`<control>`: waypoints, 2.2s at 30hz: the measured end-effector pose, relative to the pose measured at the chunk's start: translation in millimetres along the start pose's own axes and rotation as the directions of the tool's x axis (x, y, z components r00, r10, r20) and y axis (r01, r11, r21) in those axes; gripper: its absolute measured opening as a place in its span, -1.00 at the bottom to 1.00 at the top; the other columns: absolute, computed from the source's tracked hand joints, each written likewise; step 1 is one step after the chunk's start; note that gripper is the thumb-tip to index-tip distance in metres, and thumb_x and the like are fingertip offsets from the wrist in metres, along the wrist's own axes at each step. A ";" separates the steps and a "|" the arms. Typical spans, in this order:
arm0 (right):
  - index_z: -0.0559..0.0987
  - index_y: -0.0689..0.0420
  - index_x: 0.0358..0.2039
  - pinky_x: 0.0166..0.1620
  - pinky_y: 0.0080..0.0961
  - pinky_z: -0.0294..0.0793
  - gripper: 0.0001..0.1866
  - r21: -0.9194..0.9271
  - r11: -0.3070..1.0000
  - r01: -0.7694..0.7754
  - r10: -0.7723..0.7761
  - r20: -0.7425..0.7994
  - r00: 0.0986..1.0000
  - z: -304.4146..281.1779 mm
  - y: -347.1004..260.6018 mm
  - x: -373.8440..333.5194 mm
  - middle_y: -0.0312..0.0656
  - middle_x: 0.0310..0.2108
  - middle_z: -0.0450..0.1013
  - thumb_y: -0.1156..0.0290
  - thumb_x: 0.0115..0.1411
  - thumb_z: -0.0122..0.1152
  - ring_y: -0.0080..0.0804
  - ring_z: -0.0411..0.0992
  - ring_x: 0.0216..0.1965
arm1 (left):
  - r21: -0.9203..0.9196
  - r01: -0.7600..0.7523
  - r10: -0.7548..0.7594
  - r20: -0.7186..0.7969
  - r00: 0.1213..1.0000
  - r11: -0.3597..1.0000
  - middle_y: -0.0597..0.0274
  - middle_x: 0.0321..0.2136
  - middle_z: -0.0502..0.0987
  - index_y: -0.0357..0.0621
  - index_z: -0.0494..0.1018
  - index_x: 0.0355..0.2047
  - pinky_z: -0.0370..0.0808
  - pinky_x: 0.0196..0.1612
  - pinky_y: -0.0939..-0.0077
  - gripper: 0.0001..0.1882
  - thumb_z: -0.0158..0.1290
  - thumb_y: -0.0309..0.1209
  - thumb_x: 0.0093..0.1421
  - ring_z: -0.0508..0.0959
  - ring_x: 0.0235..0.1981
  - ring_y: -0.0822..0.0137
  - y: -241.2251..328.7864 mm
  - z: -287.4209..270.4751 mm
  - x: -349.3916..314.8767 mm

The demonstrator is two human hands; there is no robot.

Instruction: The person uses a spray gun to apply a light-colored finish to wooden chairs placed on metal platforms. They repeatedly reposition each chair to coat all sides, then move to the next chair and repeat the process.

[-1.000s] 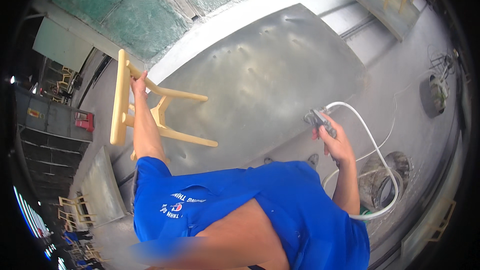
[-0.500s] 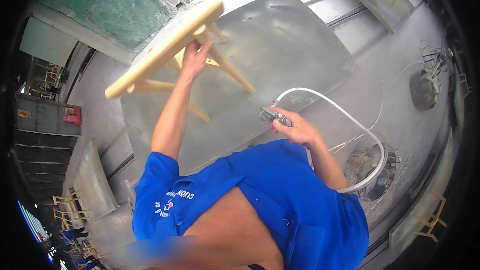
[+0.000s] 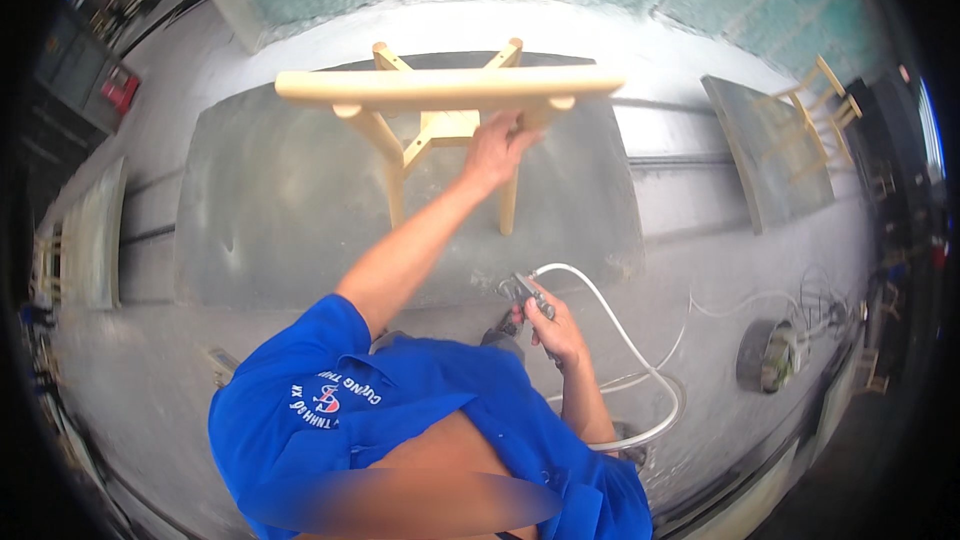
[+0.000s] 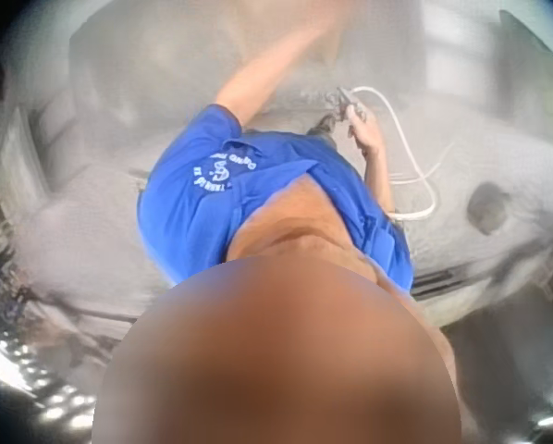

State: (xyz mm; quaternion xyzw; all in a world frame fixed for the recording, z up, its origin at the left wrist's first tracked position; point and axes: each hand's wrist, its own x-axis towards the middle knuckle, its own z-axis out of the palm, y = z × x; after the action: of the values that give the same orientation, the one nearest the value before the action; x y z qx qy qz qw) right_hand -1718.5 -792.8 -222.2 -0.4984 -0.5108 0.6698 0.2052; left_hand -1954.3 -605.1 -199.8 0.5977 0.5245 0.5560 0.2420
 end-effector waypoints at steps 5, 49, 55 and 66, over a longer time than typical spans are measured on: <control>0.35 0.14 0.38 -0.50 -0.62 0.42 -0.36 -0.156 0.987 -0.037 0.039 0.012 0.999 -43.6 11.7 46.0 -0.33 -0.36 0.54 0.06 0.40 0.09 -0.60 0.43 -0.38 | -0.155 0.271 -0.308 -0.331 0.892 0.950 0.05 -0.17 0.60 -0.28 0.54 -0.11 0.54 -0.04 0.33 -0.76 0.17 -0.36 0.32 0.62 -0.12 0.14 -141.1 -15.9 -145.3; 0.33 -0.04 0.40 -0.26 -0.52 0.52 -0.40 0.127 0.799 0.587 -0.307 -0.754 0.581 58.6 -62.5 484.7 -0.26 -0.24 0.57 0.42 0.35 0.17 -0.56 0.53 -0.32 | 0.602 0.404 -0.254 -0.322 0.912 0.689 -0.24 0.02 0.57 -0.22 0.12 0.39 0.45 0.11 0.01 -0.29 0.01 -0.10 0.38 0.56 0.06 -0.21 -247.0 -196.7 152.5; 0.37 -0.02 0.38 -0.18 -0.50 0.57 -0.38 0.211 0.809 0.549 -0.231 -0.744 0.627 61.3 -81.6 503.0 -0.19 -0.20 0.61 0.38 0.31 0.22 -0.47 0.61 -0.31 | 0.618 0.363 -0.212 -0.307 0.928 0.697 -0.17 0.00 0.59 -0.23 0.27 0.33 0.50 0.05 0.11 -0.36 -0.02 -0.06 0.40 0.64 -0.07 -0.05 -265.7 -212.7 204.1; 0.45 0.03 0.30 -0.17 -0.42 0.56 -0.41 -0.322 0.423 0.847 -0.759 -0.637 0.137 116.1 -97.1 474.0 -0.05 -0.17 0.61 0.50 0.24 0.26 -0.27 0.61 -0.24 | 0.515 0.425 -0.329 -0.270 0.905 0.744 -0.04 -0.34 0.59 -0.28 0.39 0.12 0.58 -0.36 0.25 -0.53 -0.15 -0.12 0.47 0.64 -0.54 0.16 -248.5 -210.4 220.2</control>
State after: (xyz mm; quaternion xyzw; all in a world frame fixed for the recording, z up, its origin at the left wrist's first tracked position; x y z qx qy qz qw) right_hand -2041.7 -438.6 -355.1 -0.3463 -0.5330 0.2326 0.7362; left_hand -2273.6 -387.0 -270.5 0.4761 0.7924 0.3622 0.1192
